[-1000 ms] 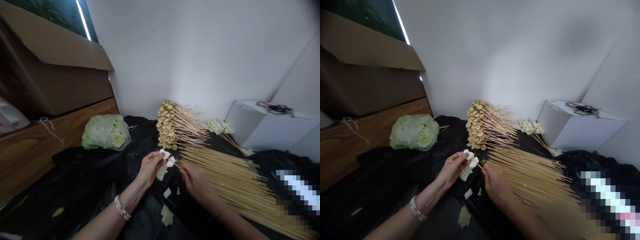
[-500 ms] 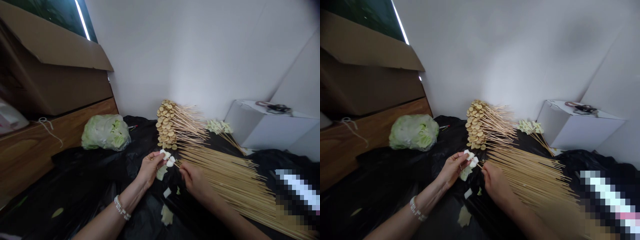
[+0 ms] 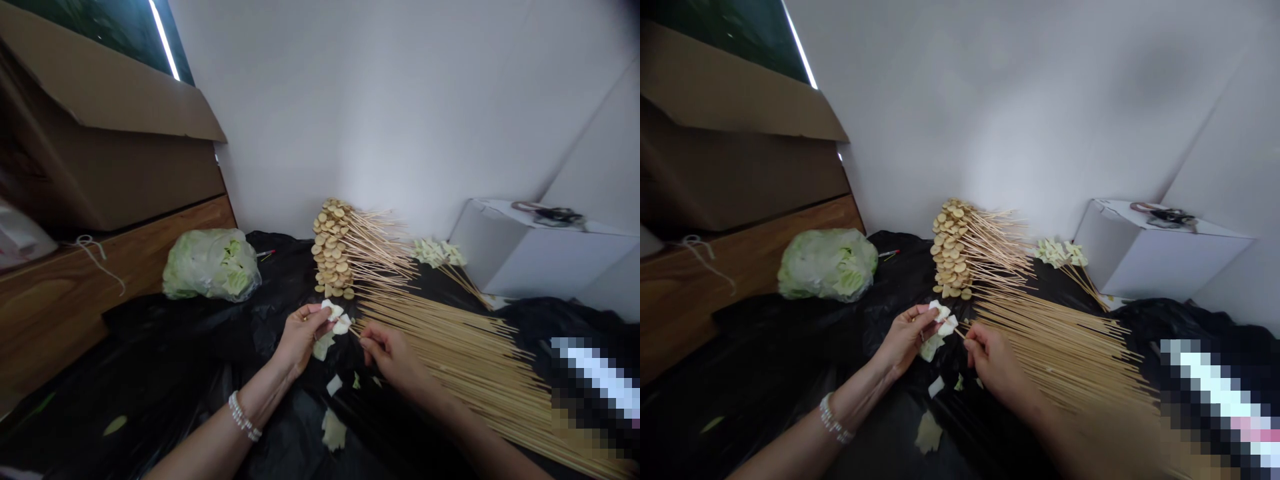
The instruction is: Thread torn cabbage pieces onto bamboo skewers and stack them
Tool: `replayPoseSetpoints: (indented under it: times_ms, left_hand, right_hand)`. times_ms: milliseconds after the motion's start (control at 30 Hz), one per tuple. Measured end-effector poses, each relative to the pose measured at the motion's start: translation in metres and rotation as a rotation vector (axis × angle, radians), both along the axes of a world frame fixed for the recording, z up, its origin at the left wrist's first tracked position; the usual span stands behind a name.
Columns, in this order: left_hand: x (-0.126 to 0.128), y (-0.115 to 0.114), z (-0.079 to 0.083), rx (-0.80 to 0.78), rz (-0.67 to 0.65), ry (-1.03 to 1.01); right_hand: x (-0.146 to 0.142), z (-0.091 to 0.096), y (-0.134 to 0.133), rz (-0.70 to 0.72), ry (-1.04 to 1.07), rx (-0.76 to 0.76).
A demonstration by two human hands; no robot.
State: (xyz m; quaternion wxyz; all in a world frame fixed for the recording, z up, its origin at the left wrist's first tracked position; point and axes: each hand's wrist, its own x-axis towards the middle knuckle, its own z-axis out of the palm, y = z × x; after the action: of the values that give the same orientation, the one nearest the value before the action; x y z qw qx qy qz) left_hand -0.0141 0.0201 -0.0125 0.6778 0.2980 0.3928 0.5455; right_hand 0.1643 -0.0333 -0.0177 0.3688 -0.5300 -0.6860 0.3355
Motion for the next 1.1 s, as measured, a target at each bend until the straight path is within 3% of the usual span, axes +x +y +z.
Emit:
replayPoseSetpoints:
  times_ms: [133,267,467,967,1100]
  left_hand:
    - [0.0004,-0.0015,0.0005,0.05,-0.011,0.002]
    - [0.0022,-0.0068,0.0015,0.093,-0.133,0.003]
    - [0.0016,-0.0087,0.0006,-0.031,-0.198,0.021]
    - [0.0019,-0.0037,-0.0015,-0.1,-0.122,-0.022]
    - [0.0029,-0.0038,-0.0022,-0.101,-0.104,-0.018]
  right_hand:
    - [-0.0002,0.0011,0.003,-0.042,-0.041,0.06]
    - [-0.0025,0.0016,0.0031,-0.063,-0.11,0.194]
    - [-0.0031,0.0006,0.0031,-0.044,-0.098,0.204]
    - [-0.0047,-0.0038,-0.0003,-0.011,-0.196,0.278]
    - [-0.0059,-0.0065,-0.0001,-0.026,-0.279,0.366]
